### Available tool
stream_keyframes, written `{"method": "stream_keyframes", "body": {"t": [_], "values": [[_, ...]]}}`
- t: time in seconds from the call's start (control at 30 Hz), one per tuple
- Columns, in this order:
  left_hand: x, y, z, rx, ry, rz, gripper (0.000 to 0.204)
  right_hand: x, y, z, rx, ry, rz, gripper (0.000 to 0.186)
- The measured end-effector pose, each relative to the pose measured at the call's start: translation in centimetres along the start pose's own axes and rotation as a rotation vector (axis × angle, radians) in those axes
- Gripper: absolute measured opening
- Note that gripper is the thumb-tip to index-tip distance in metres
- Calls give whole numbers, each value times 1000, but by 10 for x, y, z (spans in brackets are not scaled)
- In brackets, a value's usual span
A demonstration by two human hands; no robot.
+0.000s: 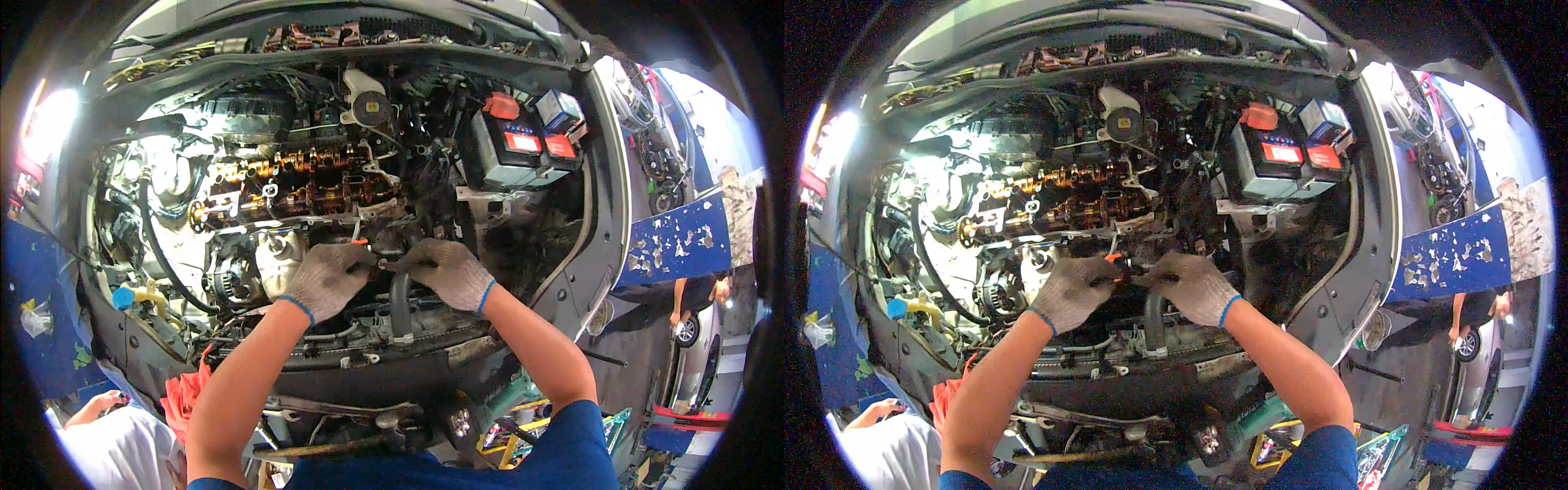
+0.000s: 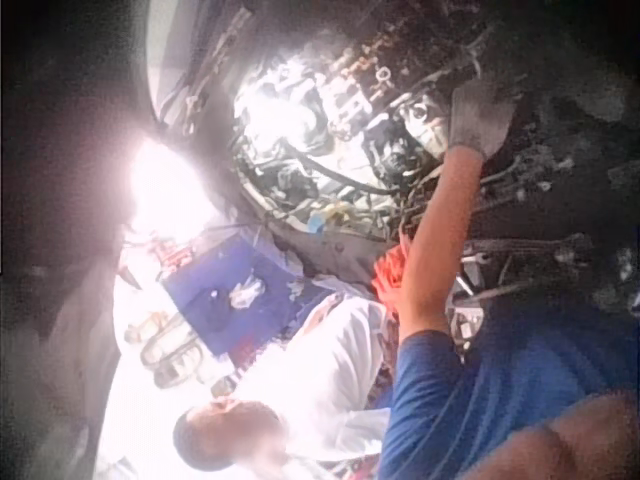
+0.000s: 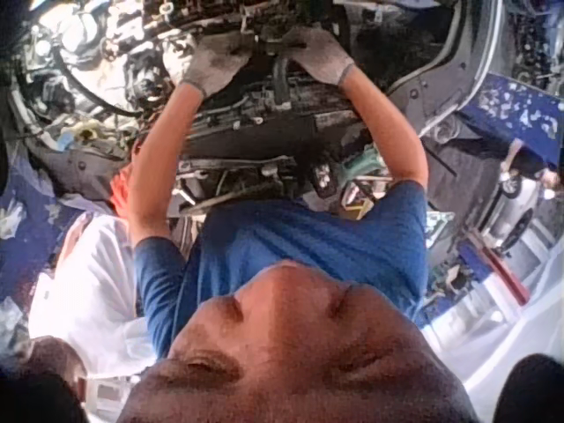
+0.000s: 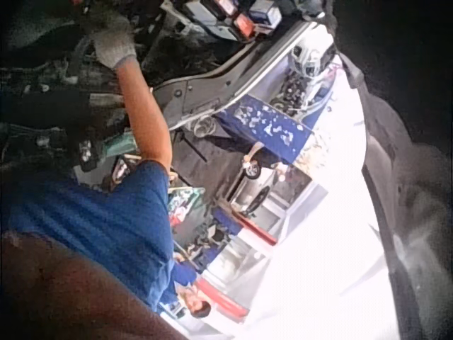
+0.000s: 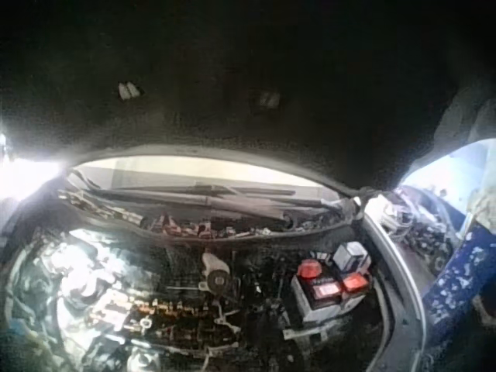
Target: The person works inside an open car engine bay, using gloved hands to adjust and tighten components on the exposed camshaft and valve train. The person repeatedly reaches into the engine, manipulates parts, and appears to use a tool to secure fasteners.
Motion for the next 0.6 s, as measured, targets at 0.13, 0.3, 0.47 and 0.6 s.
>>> {"method": "stream_keyframes", "body": {"t": [0.13, 0.3, 0.47, 0.6], "values": [[-53, -5, -3, 23, -33, -127, 25, -39, -21, 6, -33, 8, -70, 24], [-100, 2, -10, 199, -73, -211, 16, -97, -32, 30, 37, -17, -188, 25], [-114, 16, -2, 300, -122, -107, 31, -184, -28, 54, 257, 30, -319, 22], [-115, 14, -5, 286, 76, -172, 55, -261, -26, 63, 122, 104, -467, 26]]}}
Point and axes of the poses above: each hand's wrist, its own x-axis towards the middle knuckle, its own y-axis out of the palm, z = x × y, the point moved 7 cm from there along x, towards the middle knuckle, and after that the axes turned 3 degrees about z, right-handed, at the moved point
